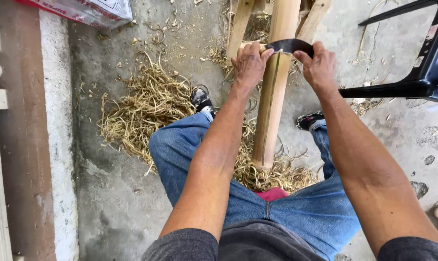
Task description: Shave the outer layer of a bamboo stalk using a curved blade tool.
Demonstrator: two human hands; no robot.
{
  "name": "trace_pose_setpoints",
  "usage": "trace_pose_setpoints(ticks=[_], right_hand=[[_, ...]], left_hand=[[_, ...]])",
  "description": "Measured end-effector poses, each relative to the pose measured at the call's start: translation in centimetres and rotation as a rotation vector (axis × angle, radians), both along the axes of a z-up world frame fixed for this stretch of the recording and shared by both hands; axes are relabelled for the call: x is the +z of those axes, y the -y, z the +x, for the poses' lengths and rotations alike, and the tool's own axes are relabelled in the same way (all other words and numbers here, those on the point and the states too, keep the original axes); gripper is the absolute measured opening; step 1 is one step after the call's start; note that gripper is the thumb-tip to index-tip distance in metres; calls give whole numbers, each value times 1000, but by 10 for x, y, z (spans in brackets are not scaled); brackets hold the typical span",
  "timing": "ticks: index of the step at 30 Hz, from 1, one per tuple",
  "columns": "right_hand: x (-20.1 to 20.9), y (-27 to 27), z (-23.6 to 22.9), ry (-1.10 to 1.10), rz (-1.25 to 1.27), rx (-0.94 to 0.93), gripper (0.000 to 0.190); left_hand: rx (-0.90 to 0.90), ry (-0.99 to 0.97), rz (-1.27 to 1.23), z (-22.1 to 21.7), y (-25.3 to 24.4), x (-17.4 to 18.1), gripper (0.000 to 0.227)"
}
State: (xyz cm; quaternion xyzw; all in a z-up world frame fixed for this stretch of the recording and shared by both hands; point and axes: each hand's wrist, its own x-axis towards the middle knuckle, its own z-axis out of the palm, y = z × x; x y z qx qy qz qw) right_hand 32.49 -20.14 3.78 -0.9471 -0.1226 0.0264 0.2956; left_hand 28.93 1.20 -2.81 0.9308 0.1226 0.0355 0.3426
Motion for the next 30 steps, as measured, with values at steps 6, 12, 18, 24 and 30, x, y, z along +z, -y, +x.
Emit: trace_pose_setpoints(ticks=[6, 12, 18, 24, 30], right_hand=[[4, 3, -47, 20, 10, -36, 49], [-6, 13, -98, 58, -22, -25, 51], [1, 21, -161, -28, -24, -68, 54], [9, 26, -233, -54, -13, -74, 52], [20, 41, -308, -308, -71, -86, 48]], left_hand=[[-6, 109, 81, -47, 7, 9, 48], [-25, 100, 33, -104, 12, 25, 43], [-90, 27, 20, -161, 16, 19, 42], [-140, 86, 42, -230, 20, 25, 43], [-271, -15, -9, -297, 18, 34, 43]])
